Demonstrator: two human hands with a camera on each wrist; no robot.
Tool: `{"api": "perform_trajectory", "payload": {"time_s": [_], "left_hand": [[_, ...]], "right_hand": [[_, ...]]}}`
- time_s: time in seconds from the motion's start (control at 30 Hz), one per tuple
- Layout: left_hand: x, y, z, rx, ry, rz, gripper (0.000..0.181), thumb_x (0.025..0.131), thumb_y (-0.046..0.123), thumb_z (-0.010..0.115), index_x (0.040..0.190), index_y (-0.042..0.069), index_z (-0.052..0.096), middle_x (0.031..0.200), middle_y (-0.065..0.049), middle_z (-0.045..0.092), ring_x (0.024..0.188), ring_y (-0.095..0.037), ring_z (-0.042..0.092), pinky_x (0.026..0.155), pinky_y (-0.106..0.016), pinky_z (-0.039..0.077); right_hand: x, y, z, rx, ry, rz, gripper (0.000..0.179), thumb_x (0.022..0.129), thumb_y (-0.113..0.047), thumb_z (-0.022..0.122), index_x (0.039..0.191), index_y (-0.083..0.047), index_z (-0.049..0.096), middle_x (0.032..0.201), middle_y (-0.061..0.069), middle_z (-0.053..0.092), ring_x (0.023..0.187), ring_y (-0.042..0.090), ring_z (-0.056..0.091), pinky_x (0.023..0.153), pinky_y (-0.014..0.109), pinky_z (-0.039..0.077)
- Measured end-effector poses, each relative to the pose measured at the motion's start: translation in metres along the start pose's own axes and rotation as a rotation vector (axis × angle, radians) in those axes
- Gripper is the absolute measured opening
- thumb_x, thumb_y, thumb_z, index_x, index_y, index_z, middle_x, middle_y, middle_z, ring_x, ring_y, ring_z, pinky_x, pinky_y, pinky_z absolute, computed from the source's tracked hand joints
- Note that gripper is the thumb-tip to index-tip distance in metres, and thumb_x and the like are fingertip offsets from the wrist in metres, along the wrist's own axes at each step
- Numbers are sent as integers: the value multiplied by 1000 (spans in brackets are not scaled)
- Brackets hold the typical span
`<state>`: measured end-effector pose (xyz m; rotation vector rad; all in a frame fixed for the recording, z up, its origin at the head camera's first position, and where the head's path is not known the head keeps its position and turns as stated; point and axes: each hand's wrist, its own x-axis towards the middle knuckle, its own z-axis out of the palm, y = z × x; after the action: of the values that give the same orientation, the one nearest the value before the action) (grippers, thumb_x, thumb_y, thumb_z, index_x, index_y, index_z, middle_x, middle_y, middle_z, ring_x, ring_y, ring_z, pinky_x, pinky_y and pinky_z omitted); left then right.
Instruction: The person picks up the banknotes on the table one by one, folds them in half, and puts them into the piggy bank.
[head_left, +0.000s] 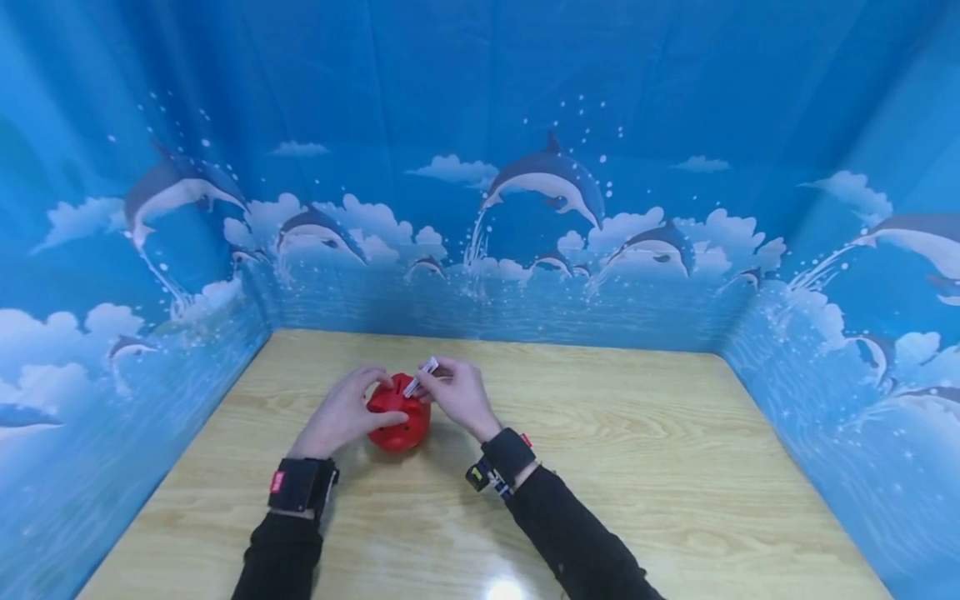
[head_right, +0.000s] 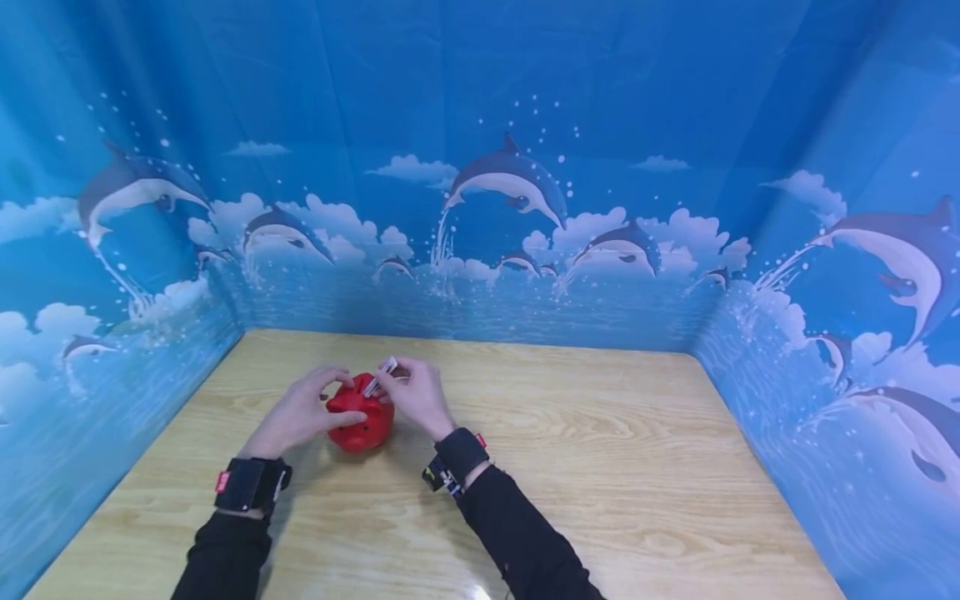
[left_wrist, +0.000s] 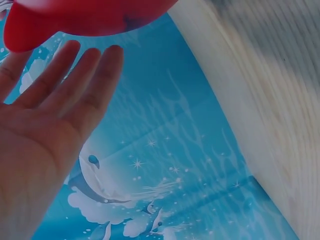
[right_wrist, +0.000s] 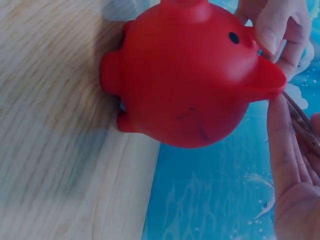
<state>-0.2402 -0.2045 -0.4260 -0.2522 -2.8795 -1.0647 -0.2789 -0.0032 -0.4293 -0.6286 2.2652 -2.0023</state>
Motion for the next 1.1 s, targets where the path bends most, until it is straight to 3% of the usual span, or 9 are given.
{"api": "perform_trajectory", "payload": {"time_s": [0.23,0.53,0.87,1.1], "left_hand": [[-1,-2,2,-32,-15,-28,60,73,45,84,121,19,58,116,-2,62,106,-23,55,90,-47,52],[-1,-2,3,-2,-15,53,49,75,42,84,113,21,61,107,2,63,99,-19,57,85,-41,54],[0,-1,2,16,-22,76,53,77,43,82,121,20,62,117,0,63,108,-21,59,91,-46,53],[-3,-1,1,7,-30,42,66,76,46,82,132,19,56,126,-3,60,114,-24,57,93,-49,52]], "right_hand": [[4,3,7,-85,29,-27,18,95,-13,65,104,2,68,94,16,73,74,21,73,66,33,61],[12,-1,16,-214,24,-115,11,97,-13,61,96,-5,68,88,9,73,76,10,72,64,21,58],[14,-4,21,-287,42,-131,7,95,-16,64,92,-11,66,88,3,73,81,5,70,65,19,57],[15,-7,25,-383,65,-151,8,94,-18,67,86,-14,66,83,-2,72,81,3,70,65,16,56]]}}
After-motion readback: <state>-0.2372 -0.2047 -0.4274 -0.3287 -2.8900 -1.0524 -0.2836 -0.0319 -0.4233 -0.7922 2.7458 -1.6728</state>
